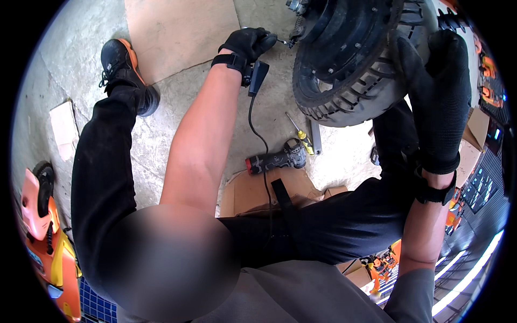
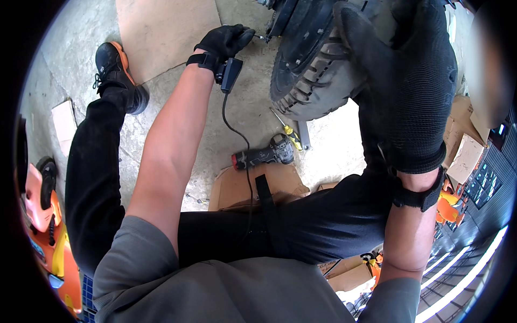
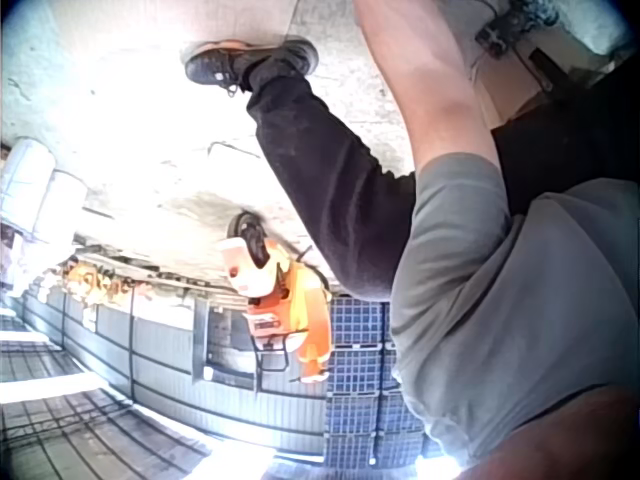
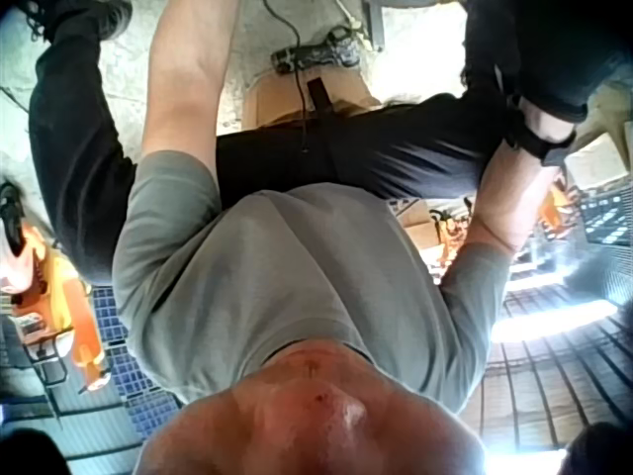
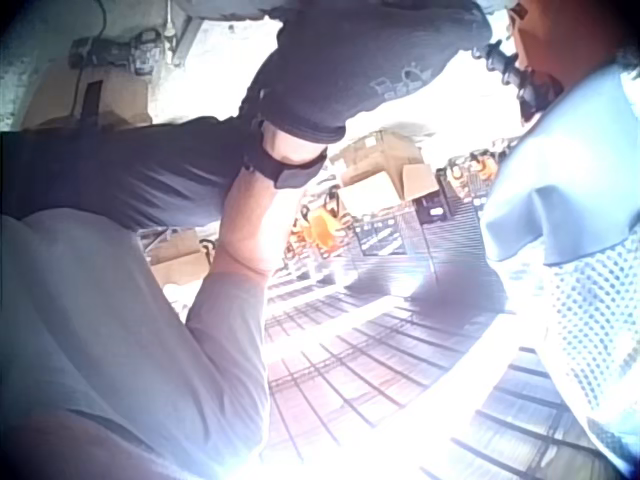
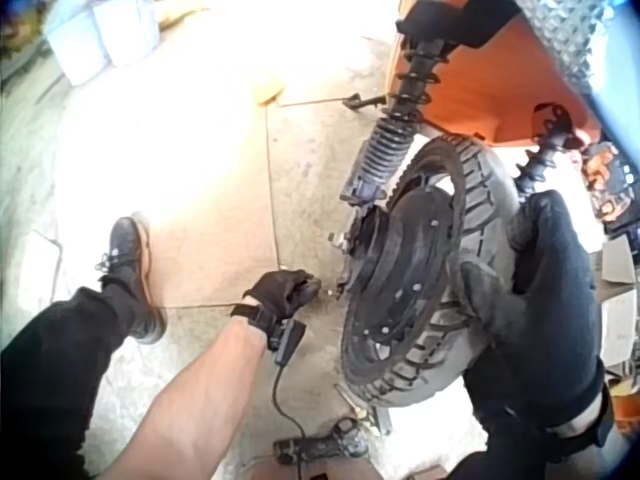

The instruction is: The person unscrews bolts and removes parts from a motorcycle wheel using a wrench and by hand, then picks up a plastic panel.

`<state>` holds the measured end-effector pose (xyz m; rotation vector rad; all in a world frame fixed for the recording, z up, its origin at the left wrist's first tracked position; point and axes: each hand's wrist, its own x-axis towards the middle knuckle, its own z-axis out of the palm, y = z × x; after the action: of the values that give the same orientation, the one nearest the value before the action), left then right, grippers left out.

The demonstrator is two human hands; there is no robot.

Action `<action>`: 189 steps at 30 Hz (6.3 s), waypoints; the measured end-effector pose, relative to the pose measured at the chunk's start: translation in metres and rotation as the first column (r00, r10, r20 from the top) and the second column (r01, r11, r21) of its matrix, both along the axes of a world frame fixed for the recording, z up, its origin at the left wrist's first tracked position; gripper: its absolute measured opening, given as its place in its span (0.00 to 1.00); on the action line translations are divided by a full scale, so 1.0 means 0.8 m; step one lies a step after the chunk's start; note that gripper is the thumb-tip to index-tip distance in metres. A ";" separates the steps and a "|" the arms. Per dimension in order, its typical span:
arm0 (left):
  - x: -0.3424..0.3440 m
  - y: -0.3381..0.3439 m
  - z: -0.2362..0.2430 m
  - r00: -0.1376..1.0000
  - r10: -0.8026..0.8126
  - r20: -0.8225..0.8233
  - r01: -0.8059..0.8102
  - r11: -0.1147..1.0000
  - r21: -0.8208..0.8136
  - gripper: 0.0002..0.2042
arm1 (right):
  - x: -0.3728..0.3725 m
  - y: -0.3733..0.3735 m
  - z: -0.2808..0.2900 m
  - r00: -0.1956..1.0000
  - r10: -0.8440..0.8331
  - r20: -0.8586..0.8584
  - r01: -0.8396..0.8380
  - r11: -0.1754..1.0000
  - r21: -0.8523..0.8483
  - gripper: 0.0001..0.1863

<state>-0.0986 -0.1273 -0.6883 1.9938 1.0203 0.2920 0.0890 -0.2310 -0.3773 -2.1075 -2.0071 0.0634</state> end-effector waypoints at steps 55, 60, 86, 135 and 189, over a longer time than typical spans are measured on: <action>-0.007 -0.037 0.044 0.529 0.579 0.620 -0.325 0.813 -0.483 0.09 | -0.031 0.008 0.003 0.980 -0.007 -0.201 0.030 0.994 0.108 0.17; -0.018 -0.040 0.017 0.924 0.108 0.368 -0.249 0.898 0.362 0.13 | -0.018 0.001 -0.003 0.986 -0.044 -0.158 0.055 0.996 0.065 0.17; 0.010 0.015 -0.017 1.000 -0.023 0.020 0.020 0.995 0.098 0.14 | 0.003 0.002 -0.002 0.997 -0.012 0.070 0.011 1.000 0.020 0.20; -0.010 -0.009 -0.057 0.874 -0.026 0.484 0.022 1.000 0.014 0.14 | -0.004 0.000 -0.002 0.999 -0.023 0.038 0.022 0.999 0.023 0.19; 0.044 -0.062 0.116 0.662 0.427 0.616 -0.547 0.837 0.008 0.08 | -0.027 0.010 -0.015 0.989 -0.011 -0.148 0.046 0.971 0.233 0.17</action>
<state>-0.0632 -0.1772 -0.5956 1.5608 1.1113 1.2825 0.0674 -0.2227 -0.3896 -1.9249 -1.8025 -0.0245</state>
